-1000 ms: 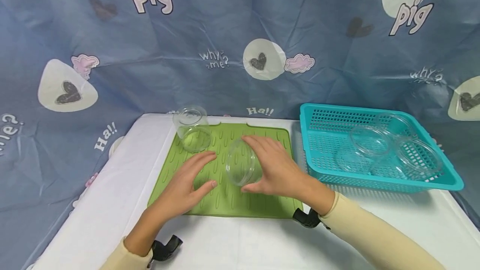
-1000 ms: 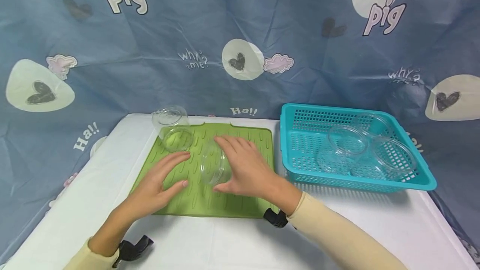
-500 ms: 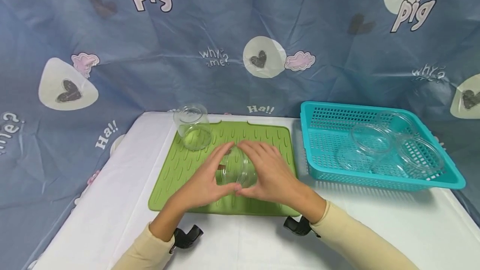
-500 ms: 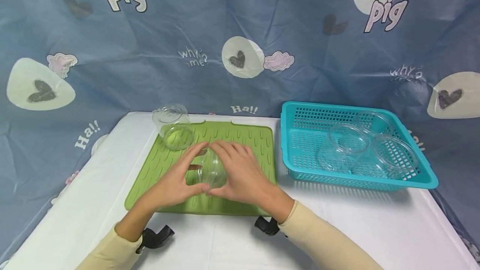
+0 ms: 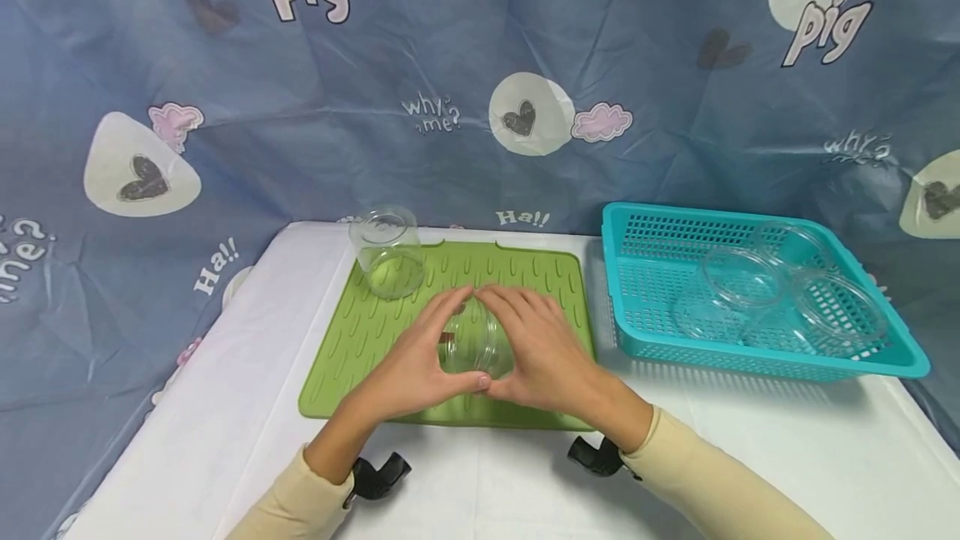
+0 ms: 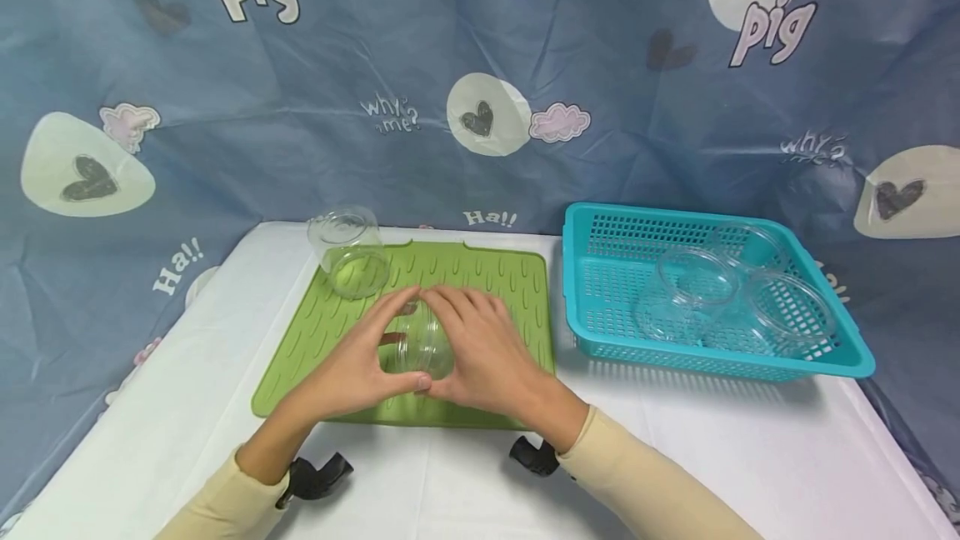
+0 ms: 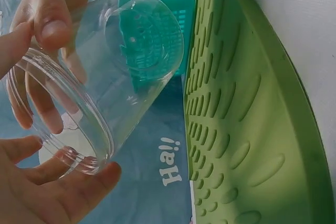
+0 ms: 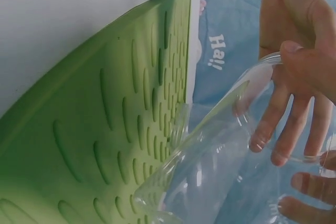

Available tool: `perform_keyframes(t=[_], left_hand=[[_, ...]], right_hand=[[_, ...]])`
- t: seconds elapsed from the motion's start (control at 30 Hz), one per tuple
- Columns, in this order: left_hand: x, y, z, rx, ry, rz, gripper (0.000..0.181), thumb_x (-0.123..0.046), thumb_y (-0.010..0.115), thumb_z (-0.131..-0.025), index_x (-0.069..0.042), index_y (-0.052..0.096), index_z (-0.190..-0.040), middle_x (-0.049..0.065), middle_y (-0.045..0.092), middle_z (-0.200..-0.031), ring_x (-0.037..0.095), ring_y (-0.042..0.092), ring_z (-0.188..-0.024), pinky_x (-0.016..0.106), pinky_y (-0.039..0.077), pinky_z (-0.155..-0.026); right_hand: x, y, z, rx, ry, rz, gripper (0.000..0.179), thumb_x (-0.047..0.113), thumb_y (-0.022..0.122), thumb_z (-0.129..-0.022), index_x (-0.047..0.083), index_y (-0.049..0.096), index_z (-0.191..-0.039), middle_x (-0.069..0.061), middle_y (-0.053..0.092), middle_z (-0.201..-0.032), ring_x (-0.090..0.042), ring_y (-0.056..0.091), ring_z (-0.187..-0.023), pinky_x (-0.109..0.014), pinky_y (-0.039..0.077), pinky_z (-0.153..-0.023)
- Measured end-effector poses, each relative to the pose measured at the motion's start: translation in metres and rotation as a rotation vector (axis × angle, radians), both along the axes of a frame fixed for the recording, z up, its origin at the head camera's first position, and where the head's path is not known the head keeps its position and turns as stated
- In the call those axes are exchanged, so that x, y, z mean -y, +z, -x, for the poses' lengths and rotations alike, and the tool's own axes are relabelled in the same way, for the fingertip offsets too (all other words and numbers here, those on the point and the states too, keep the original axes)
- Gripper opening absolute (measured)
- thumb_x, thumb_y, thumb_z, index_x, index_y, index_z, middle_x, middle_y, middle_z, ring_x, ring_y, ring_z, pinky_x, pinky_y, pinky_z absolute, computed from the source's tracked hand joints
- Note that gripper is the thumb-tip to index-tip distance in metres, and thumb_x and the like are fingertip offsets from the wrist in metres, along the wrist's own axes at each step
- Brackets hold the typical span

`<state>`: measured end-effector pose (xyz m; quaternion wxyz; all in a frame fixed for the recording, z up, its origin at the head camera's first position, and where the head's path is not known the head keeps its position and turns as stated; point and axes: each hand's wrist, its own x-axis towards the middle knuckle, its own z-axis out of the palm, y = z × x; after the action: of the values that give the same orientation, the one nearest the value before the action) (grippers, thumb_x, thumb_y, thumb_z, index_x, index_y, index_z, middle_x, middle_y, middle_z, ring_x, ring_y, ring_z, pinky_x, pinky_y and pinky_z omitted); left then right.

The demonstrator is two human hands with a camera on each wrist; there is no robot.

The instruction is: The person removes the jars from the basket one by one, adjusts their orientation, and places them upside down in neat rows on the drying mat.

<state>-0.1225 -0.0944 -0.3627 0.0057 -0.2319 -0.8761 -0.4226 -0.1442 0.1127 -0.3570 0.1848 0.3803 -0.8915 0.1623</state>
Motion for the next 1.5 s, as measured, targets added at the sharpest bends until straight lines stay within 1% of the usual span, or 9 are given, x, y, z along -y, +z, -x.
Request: perform_keyframes(t=[0.17,0.5,0.67,0.87,0.93,1.03,1.27,1.4,1.5], left_hand=[[0.003,0.001,-0.001,-0.029,-0.012,-0.032,0.101,-0.027,0.086,-0.075,-0.024,0.026,-0.157,0.002,0.035,-0.157,0.026,0.044,-0.139,0.042,0.054,-0.103],[0.019,0.012,-0.009,-0.069,-0.074,-0.093,0.099,-0.018,0.088,-0.073,-0.026,0.031,-0.154,0.005,0.037,-0.156,0.03,0.044,-0.14,0.045,0.052,-0.106],[0.025,0.015,-0.009,-0.048,-0.106,-0.216,0.096,-0.015,0.086,-0.075,-0.023,0.033,-0.154,0.01,0.039,-0.155,0.031,0.044,-0.139,0.044,0.052,-0.107],[0.026,0.014,-0.001,0.007,-0.171,-0.442,0.092,-0.036,0.079,-0.085,-0.016,0.025,-0.157,0.017,0.029,-0.16,0.042,0.038,-0.144,0.046,0.05,-0.107],[0.024,0.014,0.0,0.012,-0.193,-0.48,0.093,-0.039,0.077,-0.086,-0.013,0.024,-0.157,0.019,0.027,-0.161,0.045,0.036,-0.144,0.048,0.05,-0.107],[0.022,0.013,0.001,-0.001,-0.211,-0.503,0.091,-0.034,0.077,-0.087,-0.009,0.023,-0.157,0.02,0.027,-0.161,0.046,0.037,-0.143,0.05,0.05,-0.106],[0.024,0.016,0.0,-0.028,-0.233,-0.457,0.092,-0.023,0.079,-0.085,-0.007,0.023,-0.156,0.019,0.029,-0.16,0.046,0.038,-0.142,0.044,0.048,-0.11],[0.033,0.017,-0.009,-0.031,-0.172,-0.307,0.096,-0.018,0.082,-0.082,-0.017,0.024,-0.157,0.012,0.029,-0.161,0.038,0.041,-0.143,0.036,0.043,-0.116],[0.047,0.013,-0.019,-0.076,-0.098,-0.15,0.096,-0.017,0.083,-0.08,-0.023,0.026,-0.157,0.007,0.029,-0.161,0.031,0.042,-0.142,0.043,0.042,-0.116]], right_hand=[[-0.002,-0.001,-0.002,0.036,0.0,0.008,0.107,0.06,0.084,-0.066,0.012,0.038,-0.15,-0.007,0.05,-0.148,-0.027,0.048,-0.135,-0.051,0.042,-0.111],[-0.031,-0.008,-0.01,0.23,-0.027,0.085,0.114,0.054,0.089,-0.064,0.021,0.029,-0.156,-0.003,0.042,-0.156,-0.027,0.04,-0.145,-0.058,0.038,-0.115],[-0.043,-0.017,-0.015,0.409,0.069,0.381,0.113,0.033,0.092,-0.067,0.021,0.023,-0.157,-0.008,0.035,-0.159,-0.028,0.038,-0.145,-0.056,0.041,-0.114],[-0.041,-0.025,-0.01,0.747,0.439,0.95,0.11,0.028,0.083,-0.081,0.017,0.005,-0.159,-0.02,0.016,-0.16,-0.02,0.043,-0.142,-0.036,0.047,-0.112],[-0.039,-0.025,-0.009,0.798,0.499,1.046,0.107,0.032,0.081,-0.083,0.018,0.006,-0.158,-0.02,0.02,-0.159,-0.02,0.049,-0.138,-0.035,0.05,-0.108],[-0.038,-0.024,-0.008,0.797,0.504,1.097,0.103,0.032,0.081,-0.083,0.018,0.011,-0.157,-0.017,0.029,-0.155,-0.026,0.053,-0.135,-0.039,0.051,-0.106],[-0.04,-0.022,-0.012,0.775,0.473,1.101,0.101,0.021,0.083,-0.08,0.015,0.016,-0.155,-0.013,0.036,-0.151,-0.026,0.055,-0.131,-0.04,0.057,-0.098],[-0.042,-0.023,-0.013,0.752,0.485,1.079,0.1,0.018,0.082,-0.081,0.012,0.015,-0.155,-0.012,0.037,-0.15,-0.022,0.056,-0.129,-0.04,0.059,-0.096],[-0.048,-0.022,-0.015,0.734,0.458,1.066,0.1,0.018,0.083,-0.08,0.011,0.017,-0.155,-0.006,0.039,-0.149,-0.017,0.057,-0.127,-0.037,0.059,-0.094]])
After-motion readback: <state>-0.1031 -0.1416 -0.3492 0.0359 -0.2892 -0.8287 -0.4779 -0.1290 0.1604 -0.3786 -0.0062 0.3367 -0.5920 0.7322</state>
